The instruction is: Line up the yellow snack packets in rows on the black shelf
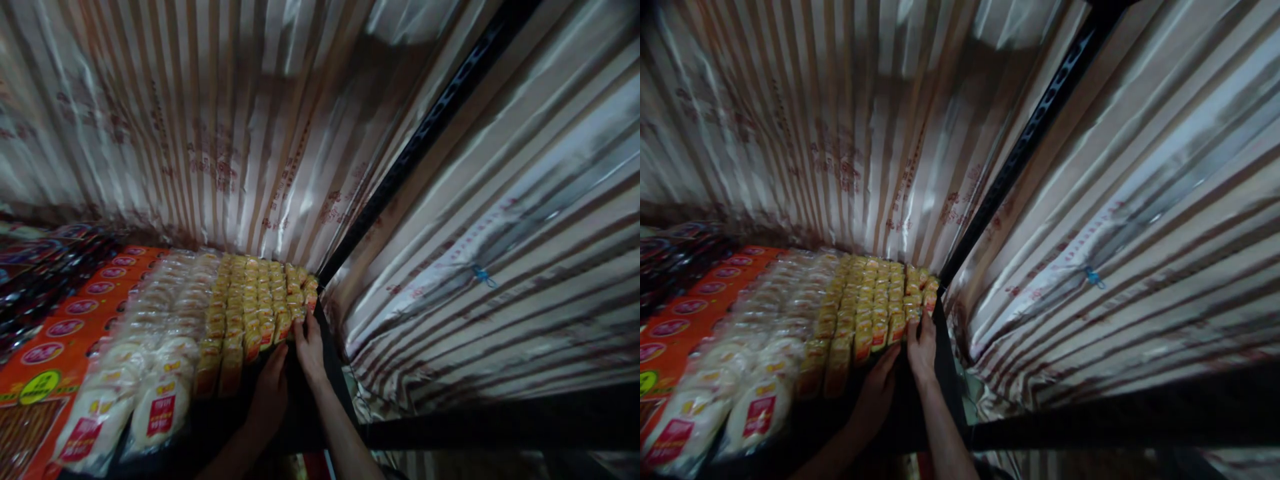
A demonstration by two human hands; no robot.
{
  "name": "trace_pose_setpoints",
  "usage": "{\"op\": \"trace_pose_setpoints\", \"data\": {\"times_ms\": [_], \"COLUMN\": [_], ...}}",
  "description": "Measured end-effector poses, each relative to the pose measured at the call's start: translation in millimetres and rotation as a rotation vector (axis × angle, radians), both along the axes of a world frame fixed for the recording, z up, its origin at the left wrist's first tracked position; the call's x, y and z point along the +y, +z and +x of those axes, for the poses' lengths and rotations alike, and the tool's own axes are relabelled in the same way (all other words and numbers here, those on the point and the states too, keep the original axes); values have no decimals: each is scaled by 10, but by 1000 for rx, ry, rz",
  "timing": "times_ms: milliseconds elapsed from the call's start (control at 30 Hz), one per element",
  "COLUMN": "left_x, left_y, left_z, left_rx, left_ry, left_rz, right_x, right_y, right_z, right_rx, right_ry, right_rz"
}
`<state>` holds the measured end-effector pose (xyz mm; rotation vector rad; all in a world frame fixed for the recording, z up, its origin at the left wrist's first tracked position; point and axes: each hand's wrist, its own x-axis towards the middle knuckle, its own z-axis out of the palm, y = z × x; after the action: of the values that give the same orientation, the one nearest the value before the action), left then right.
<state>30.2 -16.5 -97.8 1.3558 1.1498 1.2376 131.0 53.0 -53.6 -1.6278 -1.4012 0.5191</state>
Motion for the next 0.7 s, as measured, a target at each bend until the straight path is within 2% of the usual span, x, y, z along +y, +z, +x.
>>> {"op": "trace_pose_setpoints", "data": {"times_ms": [167, 267, 433, 600, 700], "left_x": [2, 8, 18, 3, -8], "left_y": [-42, -70, -95, -24, 32], "left_z": [16, 30, 45, 20, -3], "left_rx": [-4, -3, -22, -23, -6], "left_ry": [20, 17, 27, 19, 9], "left_rz": [8, 15, 29, -11, -23], "right_x": [75, 114, 109, 86, 101], "right_y": [-81, -100, -114, -75, -63], "right_z": [-135, -146, -150, -205, -201], "right_rx": [163, 114, 100, 298, 323], "right_ry": [-26, -14, -7, 43, 36], "right_rz": [29, 67, 33, -11, -21]}}
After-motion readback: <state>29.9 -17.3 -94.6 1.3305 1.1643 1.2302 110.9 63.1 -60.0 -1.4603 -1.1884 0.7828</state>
